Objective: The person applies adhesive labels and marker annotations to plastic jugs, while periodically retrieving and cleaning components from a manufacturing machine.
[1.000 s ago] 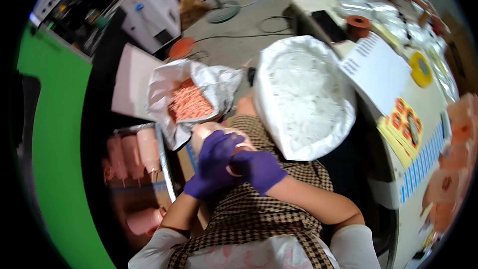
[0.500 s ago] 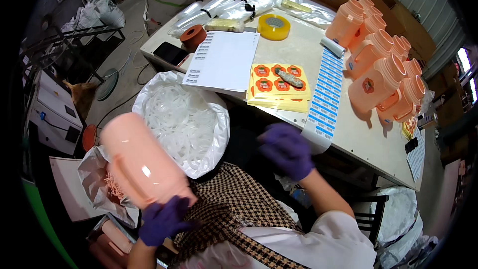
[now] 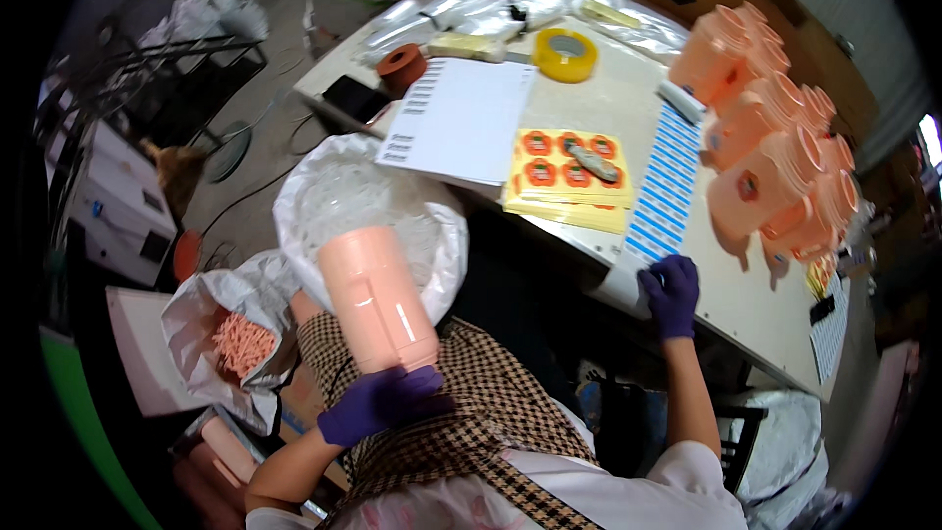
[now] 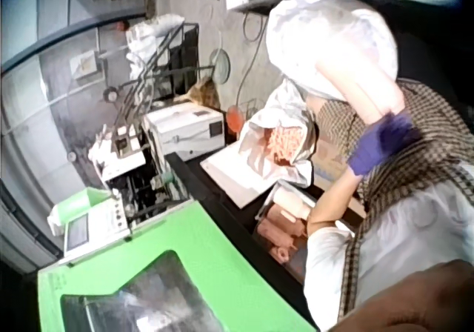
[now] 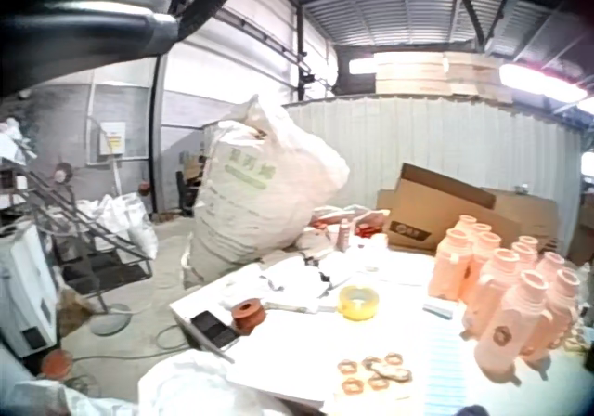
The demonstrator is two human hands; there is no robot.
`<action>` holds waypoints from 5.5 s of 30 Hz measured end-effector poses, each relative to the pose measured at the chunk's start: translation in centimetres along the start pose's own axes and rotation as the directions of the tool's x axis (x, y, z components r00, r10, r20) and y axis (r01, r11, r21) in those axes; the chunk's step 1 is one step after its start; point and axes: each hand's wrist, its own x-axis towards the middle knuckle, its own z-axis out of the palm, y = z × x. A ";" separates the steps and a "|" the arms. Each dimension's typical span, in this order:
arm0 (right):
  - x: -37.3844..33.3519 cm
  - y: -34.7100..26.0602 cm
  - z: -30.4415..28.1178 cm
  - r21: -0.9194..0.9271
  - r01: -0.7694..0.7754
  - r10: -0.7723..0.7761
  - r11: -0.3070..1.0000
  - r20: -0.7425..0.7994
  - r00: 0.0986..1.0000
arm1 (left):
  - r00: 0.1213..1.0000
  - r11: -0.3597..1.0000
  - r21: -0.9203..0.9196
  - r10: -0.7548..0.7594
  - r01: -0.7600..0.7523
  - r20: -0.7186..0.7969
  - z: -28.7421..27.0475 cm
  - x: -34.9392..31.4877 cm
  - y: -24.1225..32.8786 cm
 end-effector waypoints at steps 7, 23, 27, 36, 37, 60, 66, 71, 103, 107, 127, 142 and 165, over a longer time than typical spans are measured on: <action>2.6 -18.0 5.1 0.663 -0.024 -0.174 0.748 0.230 0.958 | 0.998 0.999 -0.001 -0.047 0.047 0.049 0.5 1.1 0.7; 7.3 -30.8 19.7 0.688 -0.039 -0.557 0.725 0.618 0.554 | 0.999 0.969 -0.244 -0.047 0.041 -0.018 -0.5 -0.5 -0.6; 9.8 -30.6 19.3 0.640 -0.437 -0.389 0.632 0.750 0.535 | 0.951 0.873 -0.413 -0.305 0.258 -0.052 -3.9 -3.8 -2.0; 0.7 -25.6 6.8 0.507 -0.506 -0.347 0.698 0.857 0.380 | 0.045 0.188 -0.905 -0.982 0.381 -0.185 -13.2 -7.5 -8.4; 1.2 -23.0 5.6 0.495 -0.265 -0.420 0.828 0.859 0.293 | 0.072 0.036 -0.970 -0.997 0.240 -0.019 -9.0 -7.7 -9.5; 13.2 -10.3 7.2 0.027 0.165 -0.165 0.986 0.321 0.933 | 0.827 0.734 -0.627 -0.505 0.261 -0.247 2.2 18.0 -14.4; 12.6 -9.1 9.4 -0.101 0.254 -0.205 0.962 0.351 0.914 | 0.890 0.772 -0.494 -0.457 0.399 0.005 7.1 24.3 -13.1; 12.8 -10.1 10.9 -0.177 0.177 -0.103 0.968 0.362 0.927 | 0.895 0.799 -0.436 -0.445 0.415 0.036 7.8 24.3 -12.2; -1.8 -22.4 9.0 0.661 0.457 -0.741 0.595 0.233 0.630 | 0.829 0.492 -0.858 -0.535 0.150 -0.162 -2.5 3.6 0.5; -3.2 -23.6 7.4 0.556 0.436 -0.656 0.708 0.288 0.698 | 0.824 0.495 -0.857 -0.539 0.141 -0.176 -2.2 3.6 0.6; -5.4 -23.7 5.5 0.464 0.353 -0.566 0.812 0.481 0.670 | 0.662 0.573 -0.470 -0.749 0.671 0.034 -2.6 3.2 -2.7; 17.5 -24.1 13.5 0.291 0.415 -0.478 0.862 0.195 0.856 | 0.645 0.630 -0.503 -0.744 0.592 -0.173 2.4 9.3 -19.5; 22.3 -22.9 18.6 0.801 -0.512 0.216 0.312 0.465 0.859 | 0.568 -0.231 -0.921 -0.732 0.313 0.376 9.0 -7.0 -16.0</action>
